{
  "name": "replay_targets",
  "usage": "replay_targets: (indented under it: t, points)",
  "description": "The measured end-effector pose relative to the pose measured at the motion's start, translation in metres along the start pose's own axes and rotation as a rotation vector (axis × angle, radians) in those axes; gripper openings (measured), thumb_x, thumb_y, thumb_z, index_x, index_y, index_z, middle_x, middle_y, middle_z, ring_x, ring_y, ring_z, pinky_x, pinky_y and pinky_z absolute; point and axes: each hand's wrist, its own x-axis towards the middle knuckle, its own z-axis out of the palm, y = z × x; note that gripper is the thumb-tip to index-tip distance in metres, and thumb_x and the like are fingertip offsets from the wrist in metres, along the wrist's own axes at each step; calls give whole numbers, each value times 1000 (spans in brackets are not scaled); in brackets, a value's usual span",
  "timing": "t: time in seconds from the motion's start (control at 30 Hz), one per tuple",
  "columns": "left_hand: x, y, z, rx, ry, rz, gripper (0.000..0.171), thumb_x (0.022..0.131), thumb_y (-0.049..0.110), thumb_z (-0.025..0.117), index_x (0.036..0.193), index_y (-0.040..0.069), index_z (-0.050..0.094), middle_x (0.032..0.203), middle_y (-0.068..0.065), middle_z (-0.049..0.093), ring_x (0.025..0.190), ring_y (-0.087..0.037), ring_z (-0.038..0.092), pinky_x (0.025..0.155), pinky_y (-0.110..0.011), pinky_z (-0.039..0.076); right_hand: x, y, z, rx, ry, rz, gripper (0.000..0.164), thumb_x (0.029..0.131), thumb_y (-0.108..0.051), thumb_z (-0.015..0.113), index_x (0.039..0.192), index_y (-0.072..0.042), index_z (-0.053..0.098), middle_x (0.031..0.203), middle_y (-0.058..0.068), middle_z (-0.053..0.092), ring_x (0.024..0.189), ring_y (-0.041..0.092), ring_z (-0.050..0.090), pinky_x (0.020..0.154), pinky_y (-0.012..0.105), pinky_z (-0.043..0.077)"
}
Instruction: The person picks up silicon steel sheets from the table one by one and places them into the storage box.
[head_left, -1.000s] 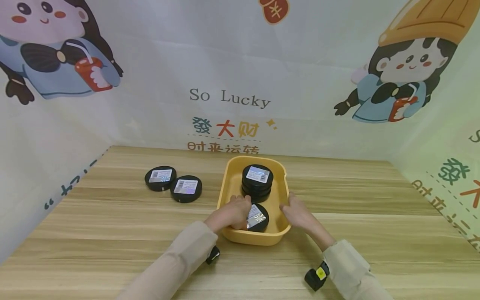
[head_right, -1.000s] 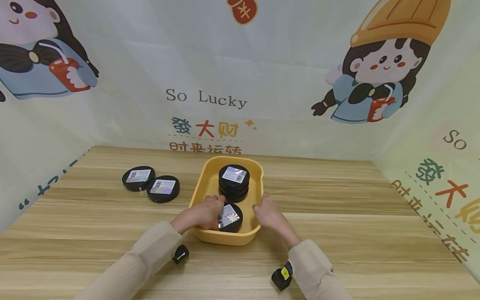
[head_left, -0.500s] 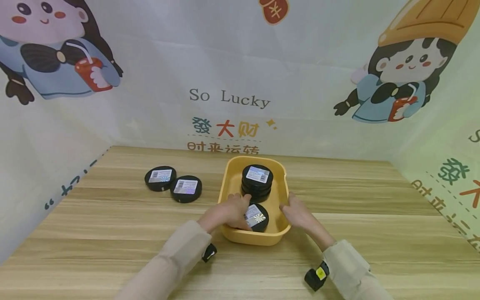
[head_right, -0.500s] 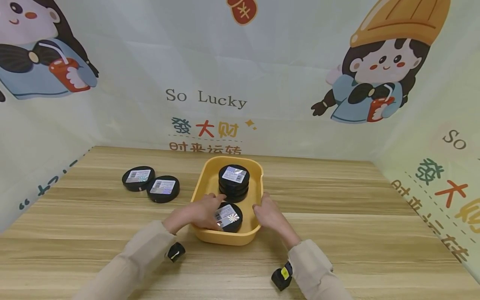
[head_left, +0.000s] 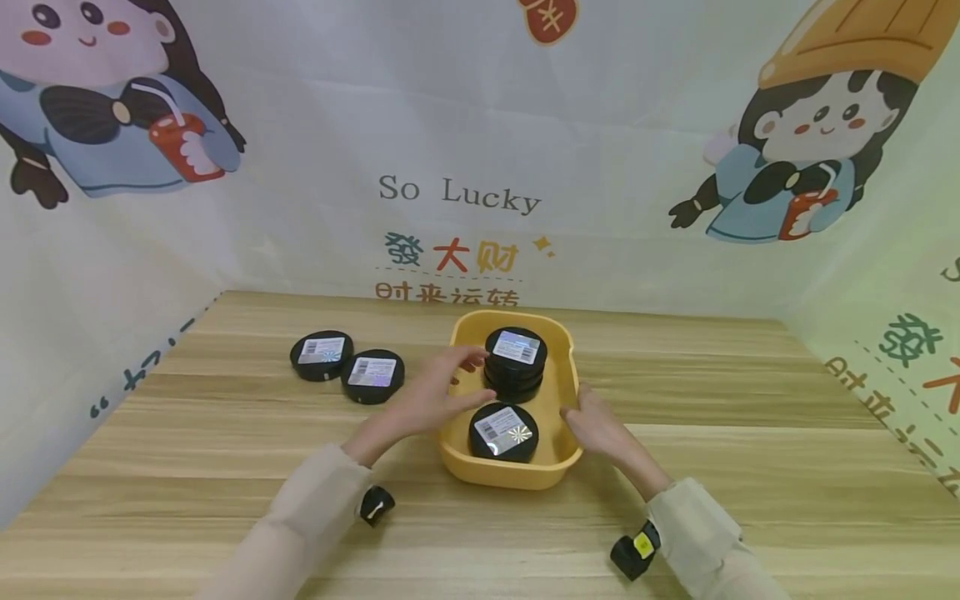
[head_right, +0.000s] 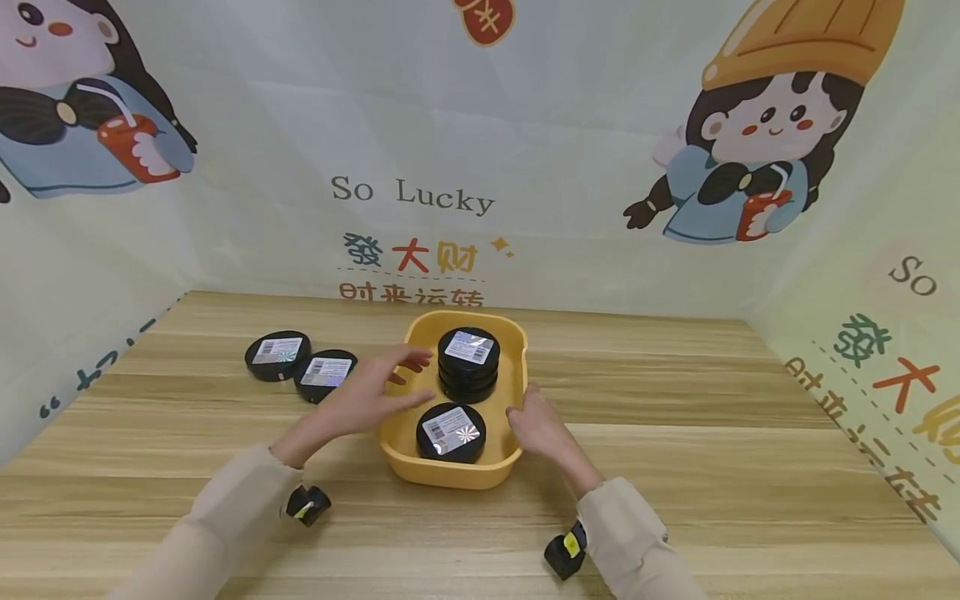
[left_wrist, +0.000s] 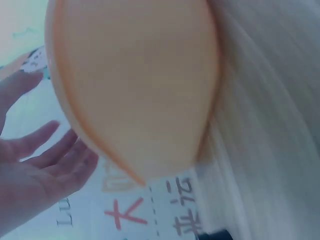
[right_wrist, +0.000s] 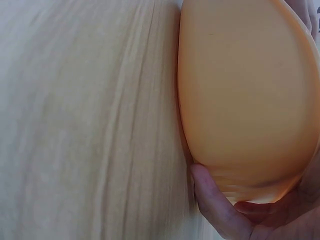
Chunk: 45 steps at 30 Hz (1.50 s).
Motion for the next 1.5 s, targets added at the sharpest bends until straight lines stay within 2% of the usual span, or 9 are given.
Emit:
replay_targets:
  t: [0.13,0.23,0.33,0.4,0.63,0.87,1.0,1.2,1.5]
  points:
    - [-8,-11,-12,-1,151,-15,38,82,12,62,115,-3,50,108,-18,57,99,-28,53,79,-37,47,0,0,-1,-1,4,-3,36,82,-3,43,111,18,40,93,26,54,82,32,55,72,41,47]
    - [-13,-23,-23,28,232,-25,36,81,8,62,113,-4,51,108,-19,57,99,-29,53,78,-38,47,0,-1,-1,1,2,-2,36,82,-3,43,111,18,40,92,26,54,81,32,55,72,41,47]
    - [-19,-33,-32,74,274,-78,39,80,7,62,114,-7,49,107,-22,56,99,-32,53,78,-41,47,-1,0,-1,0,2,2,36,82,-3,42,111,18,39,93,26,54,83,32,55,73,41,47]
    - [-23,-39,-37,104,277,-147,43,79,8,62,115,-9,47,110,-24,55,101,-34,52,79,-42,46,-1,1,-1,7,1,6,36,83,-4,42,111,18,39,94,27,54,84,32,55,74,42,47]
    - [-35,-57,-49,176,176,-410,64,78,18,65,125,-13,34,122,-33,40,112,-44,38,93,-51,32,1,3,0,13,6,8,36,82,-4,42,111,17,40,93,25,54,83,32,54,75,42,46]
    - [-37,-69,-53,240,98,-555,82,71,25,72,126,-17,28,119,-40,34,111,-50,33,93,-54,31,1,2,1,13,12,15,35,82,-4,43,110,17,41,92,25,54,84,31,54,75,42,46]
    - [-37,-70,-53,267,28,-602,87,67,28,75,121,-22,29,113,-40,37,107,-51,36,90,-53,33,1,1,0,12,9,14,36,83,-4,43,112,18,40,95,26,54,85,32,54,75,42,46]
    - [-35,-77,-53,295,-68,-630,88,64,33,77,112,-25,32,109,-41,42,105,-50,41,89,-51,36,1,1,0,20,7,4,37,82,-3,42,112,18,40,95,26,54,84,31,54,75,41,46]
    - [-26,-88,-58,378,-182,-599,76,61,38,78,100,-18,44,94,-28,53,89,-39,52,81,-47,40,0,0,0,20,9,10,35,83,-3,43,111,18,40,92,24,54,82,30,54,73,41,47]
